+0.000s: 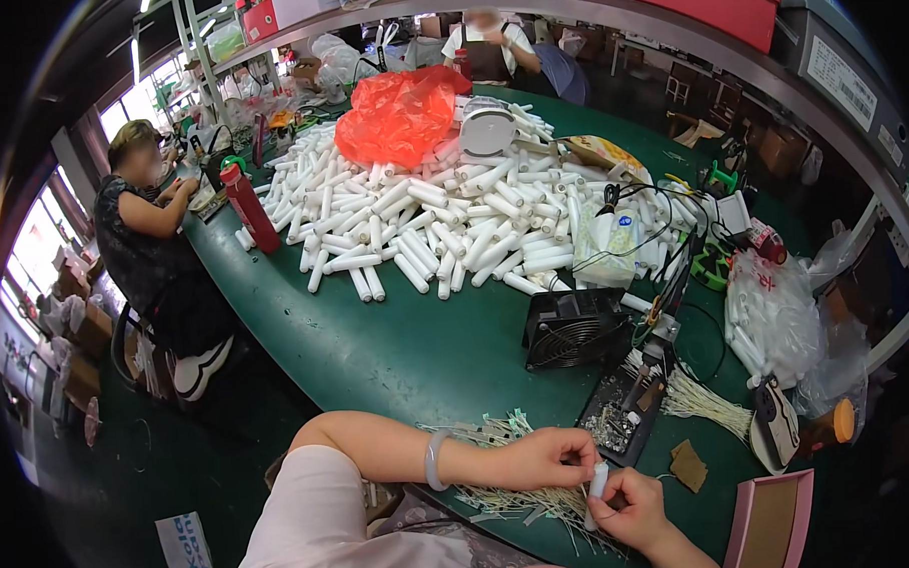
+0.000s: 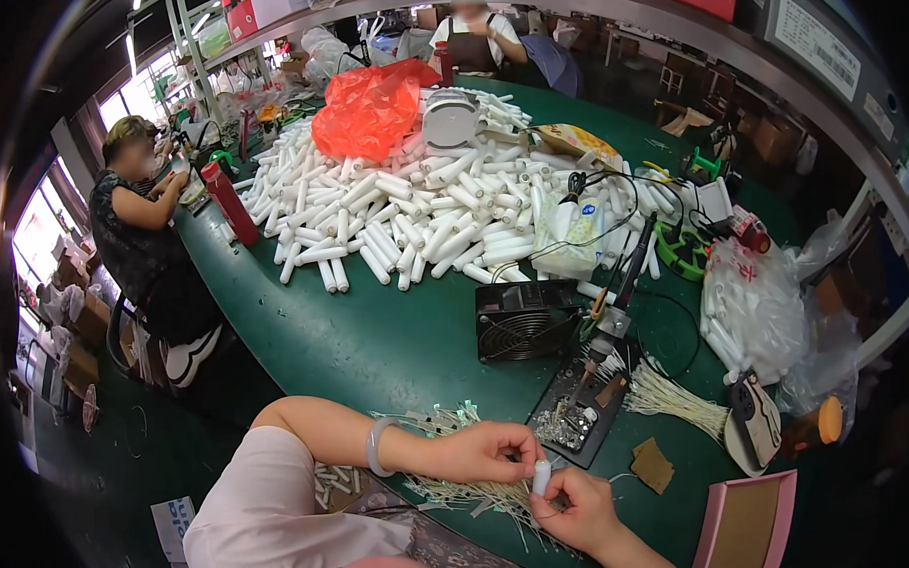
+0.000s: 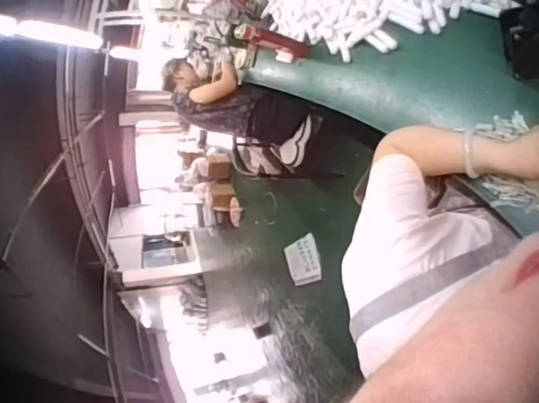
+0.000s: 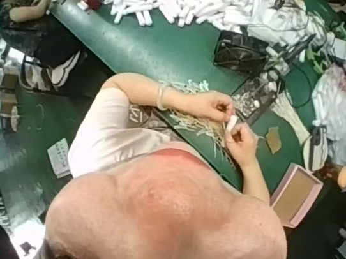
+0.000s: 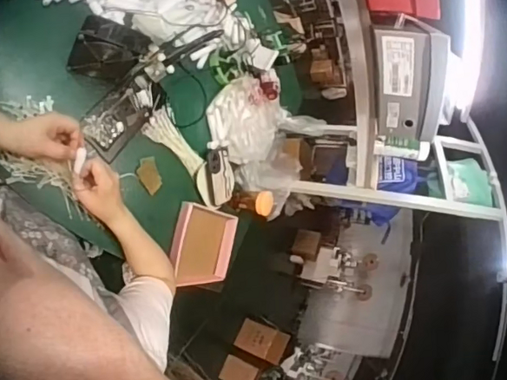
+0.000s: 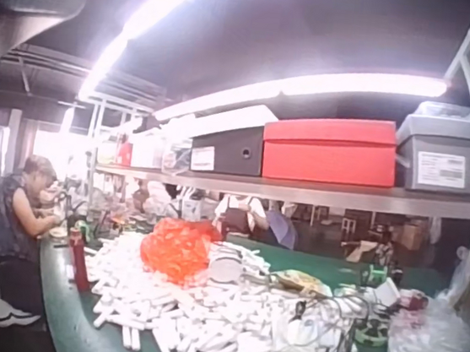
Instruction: The person assembles electronic components by threading wires into plastic tubes and soldering the connections to the tubes using a soldering iron and solder wire.
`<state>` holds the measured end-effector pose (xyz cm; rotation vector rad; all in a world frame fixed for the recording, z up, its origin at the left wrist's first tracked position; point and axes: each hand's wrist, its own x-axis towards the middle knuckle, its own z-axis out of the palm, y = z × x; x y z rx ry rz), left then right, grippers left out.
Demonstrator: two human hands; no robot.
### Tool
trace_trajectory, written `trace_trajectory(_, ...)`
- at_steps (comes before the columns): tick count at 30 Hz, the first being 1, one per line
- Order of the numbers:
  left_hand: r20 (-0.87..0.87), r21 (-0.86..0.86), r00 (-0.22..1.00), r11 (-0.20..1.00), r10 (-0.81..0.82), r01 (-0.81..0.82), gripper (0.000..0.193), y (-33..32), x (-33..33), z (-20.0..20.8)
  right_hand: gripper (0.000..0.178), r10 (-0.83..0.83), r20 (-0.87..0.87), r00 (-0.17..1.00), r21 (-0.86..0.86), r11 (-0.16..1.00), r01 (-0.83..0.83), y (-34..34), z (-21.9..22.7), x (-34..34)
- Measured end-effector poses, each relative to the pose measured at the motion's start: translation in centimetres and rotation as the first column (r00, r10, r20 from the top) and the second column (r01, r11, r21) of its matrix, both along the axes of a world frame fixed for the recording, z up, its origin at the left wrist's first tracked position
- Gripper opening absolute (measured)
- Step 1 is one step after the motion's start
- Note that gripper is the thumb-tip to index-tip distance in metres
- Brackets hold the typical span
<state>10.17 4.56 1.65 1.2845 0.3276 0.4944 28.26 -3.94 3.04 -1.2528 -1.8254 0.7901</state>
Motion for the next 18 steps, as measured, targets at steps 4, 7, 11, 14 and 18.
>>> trace_trajectory(4, -0.005, -0.061, 0.999, 0.998, -0.031, 0.031, 0.01, 0.36, -0.1, 0.17, 0.022, -0.005, 0.007, 1.0, 0.003, 1.0, 0.005, 0.17, 0.29, -0.21)
trace_trajectory(7, -0.019, -0.065, 0.996, 0.994, -0.084, 0.083, 0.01, 0.51, -0.12, 0.41, 0.022, -0.012, -0.005, 1.0, 0.016, 1.0, 0.013, 0.13, 0.19, -0.25)
trace_trajectory(11, -0.029, -0.035, 0.996, 0.996, -0.087, 0.086, 0.009, 0.48, -0.16, 0.49, 0.022, 0.004, 0.021, 1.0, 0.005, 1.0, -0.004, 0.11, 0.1, -0.08)
trace_trajectory(14, -0.021, -0.073, 0.995, 0.993, -0.093, 0.091, 0.008, 0.53, -0.19, 0.37, 0.022, 0.006, 0.025, 1.0, 0.008, 1.0, -0.006, 0.16, 0.24, -0.19)
trace_trajectory(18, -0.004, -0.089, 0.996, 0.992, -0.09, 0.089, 0.008, 0.4, -0.17, 0.42, 0.021, 0.02, 0.016, 1.0, 0.013, 1.0, -0.02, 0.17, 0.06, -0.12)
